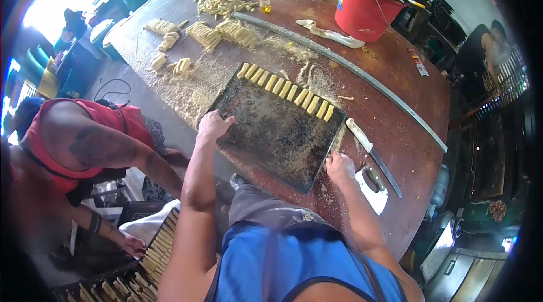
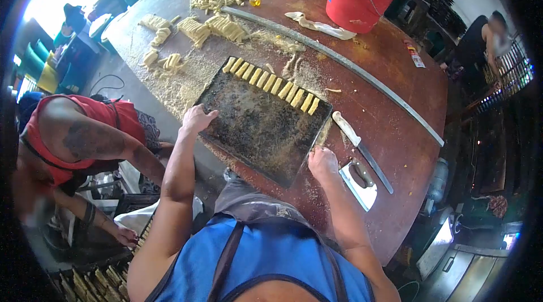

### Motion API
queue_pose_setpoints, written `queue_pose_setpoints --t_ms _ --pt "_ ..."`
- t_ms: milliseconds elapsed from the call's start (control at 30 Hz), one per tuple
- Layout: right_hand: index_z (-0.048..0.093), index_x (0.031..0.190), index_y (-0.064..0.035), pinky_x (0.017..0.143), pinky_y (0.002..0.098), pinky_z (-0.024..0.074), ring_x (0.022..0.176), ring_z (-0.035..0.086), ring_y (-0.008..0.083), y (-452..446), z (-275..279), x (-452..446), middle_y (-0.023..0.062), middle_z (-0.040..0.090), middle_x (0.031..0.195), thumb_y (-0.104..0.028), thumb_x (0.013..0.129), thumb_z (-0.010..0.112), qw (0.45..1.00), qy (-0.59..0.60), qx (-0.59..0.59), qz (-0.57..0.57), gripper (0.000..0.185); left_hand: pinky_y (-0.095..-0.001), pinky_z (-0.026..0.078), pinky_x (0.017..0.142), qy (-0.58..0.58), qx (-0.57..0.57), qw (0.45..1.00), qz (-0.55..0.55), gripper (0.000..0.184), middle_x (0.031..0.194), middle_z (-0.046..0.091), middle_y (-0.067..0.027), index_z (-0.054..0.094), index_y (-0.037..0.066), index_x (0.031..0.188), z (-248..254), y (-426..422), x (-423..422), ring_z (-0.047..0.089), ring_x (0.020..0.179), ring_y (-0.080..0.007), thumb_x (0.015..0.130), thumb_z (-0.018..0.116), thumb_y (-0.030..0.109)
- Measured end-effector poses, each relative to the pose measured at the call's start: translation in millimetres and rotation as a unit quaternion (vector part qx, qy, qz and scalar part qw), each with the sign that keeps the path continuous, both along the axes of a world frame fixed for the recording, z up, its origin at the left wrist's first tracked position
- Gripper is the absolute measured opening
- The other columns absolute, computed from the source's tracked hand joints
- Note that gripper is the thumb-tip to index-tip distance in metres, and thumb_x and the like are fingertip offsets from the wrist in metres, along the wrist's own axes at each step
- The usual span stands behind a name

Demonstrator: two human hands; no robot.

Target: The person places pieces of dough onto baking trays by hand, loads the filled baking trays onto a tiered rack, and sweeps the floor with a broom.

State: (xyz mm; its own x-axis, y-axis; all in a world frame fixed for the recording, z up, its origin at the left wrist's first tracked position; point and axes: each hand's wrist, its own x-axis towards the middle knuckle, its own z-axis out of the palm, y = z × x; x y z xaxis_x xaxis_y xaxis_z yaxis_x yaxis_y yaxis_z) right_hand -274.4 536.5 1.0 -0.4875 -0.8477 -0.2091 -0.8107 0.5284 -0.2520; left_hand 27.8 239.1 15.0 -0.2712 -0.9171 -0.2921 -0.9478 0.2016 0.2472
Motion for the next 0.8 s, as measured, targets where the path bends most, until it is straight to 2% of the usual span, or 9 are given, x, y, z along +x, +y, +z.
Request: queue_pose_setpoints --t_ms 67,200,267,367,467,633,800 --pt "0.066 0.105 0.0029 0.086 0.0488 0.0536 0.092 0.068 0.0406 -0.9 -2.4 0.2 0.0272 0.068 0.094 -0.028 0.093 0.055 1.000 0.010 0.004 0.011 0.035 -0.0429 0.047 0.100 0.027 -0.031 0.999 0.019 0.069 0.123 0.065 -0.0198 0.065 0.000 0.119 -2.6 0.7 0.0 0.060 0.118 -0.0325 0.081 0.068 0.058" --pt "0.066 0.101 0.0015 0.084 0.0494 0.0540 0.090 0.068 0.0406 -2.0 -8.6 -2.2 0.0269 0.068 0.093 -0.028 0.092 0.056 0.999 0.024 0.001 0.023 0.032 -0.0431 0.047 0.099 0.034 -0.027 0.998 0.034 0.069 0.122 0.065 -0.0201 0.064 0.000 0.119 3.0 1.5 -1.1 0.060 0.117 -0.0326 0.081 0.069 0.057" --pt "0.066 0.097 0.0006 0.082 0.0498 0.0545 0.088 0.068 0.0410 -2.1 -9.4 -4.4 0.0271 0.068 0.092 -0.028 0.092 0.056 0.999 0.013 -0.018 0.028 0.031 -0.0431 0.048 0.098 0.022 0.011 0.999 0.028 0.069 0.121 0.065 -0.0206 0.064 0.000 0.119 10.2 0.8 -3.1 0.062 0.115 -0.0330 0.081 0.069 0.057" --pt "0.067 0.095 0.0002 0.082 0.0498 0.0549 0.087 0.068 0.0412 -1.2 -19.4 -6.2 0.0270 0.068 0.091 -0.029 0.092 0.056 0.999 0.028 -0.024 0.024 0.031 -0.0430 0.049 0.097 0.029 -0.013 0.999 0.021 0.068 0.119 0.066 -0.0208 0.065 0.000 0.117 -1.3 -3.1 -0.5 0.063 0.113 -0.0339 0.081 0.069 0.057" --pt "0.067 0.104 0.0005 0.083 0.0504 0.0538 0.088 0.068 0.0423 -7.2 2.0 1.0 0.0261 0.069 0.094 -0.031 0.092 0.058 1.000 0.004 0.010 0.011 0.035 -0.0429 0.048 0.098 0.028 -0.018 0.999 0.015 0.068 0.119 0.066 -0.0211 0.066 -0.001 0.116 -0.8 -6.2 -2.3 0.062 0.114 -0.0338 0.081 0.069 0.057" --pt "0.067 0.103 -0.0002 0.083 0.0498 0.0542 0.087 0.068 0.0410 -4.5 -7.3 1.0 0.0255 0.069 0.091 -0.031 0.091 0.059 0.999 0.031 -0.014 0.004 0.034 -0.0423 0.049 0.098 0.008 -0.006 1.000 0.014 0.068 0.118 0.067 -0.0216 0.067 -0.002 0.115 9.2 -8.5 -4.4 0.063 0.113 -0.0338 0.082 0.068 0.057" --pt "0.066 0.105 -0.0002 0.083 0.0503 0.0547 0.090 0.069 0.0410 -3.1 -7.5 0.5 0.0257 0.068 0.093 -0.032 0.094 0.054 1.000 0.004 0.007 0.017 0.036 -0.0422 0.050 0.096 -0.003 0.028 0.999 0.034 0.067 0.113 0.069 -0.0217 0.070 -0.004 0.108 12.1 -10.4 -7.2 0.065 0.110 -0.0347 0.082 0.067 0.058"
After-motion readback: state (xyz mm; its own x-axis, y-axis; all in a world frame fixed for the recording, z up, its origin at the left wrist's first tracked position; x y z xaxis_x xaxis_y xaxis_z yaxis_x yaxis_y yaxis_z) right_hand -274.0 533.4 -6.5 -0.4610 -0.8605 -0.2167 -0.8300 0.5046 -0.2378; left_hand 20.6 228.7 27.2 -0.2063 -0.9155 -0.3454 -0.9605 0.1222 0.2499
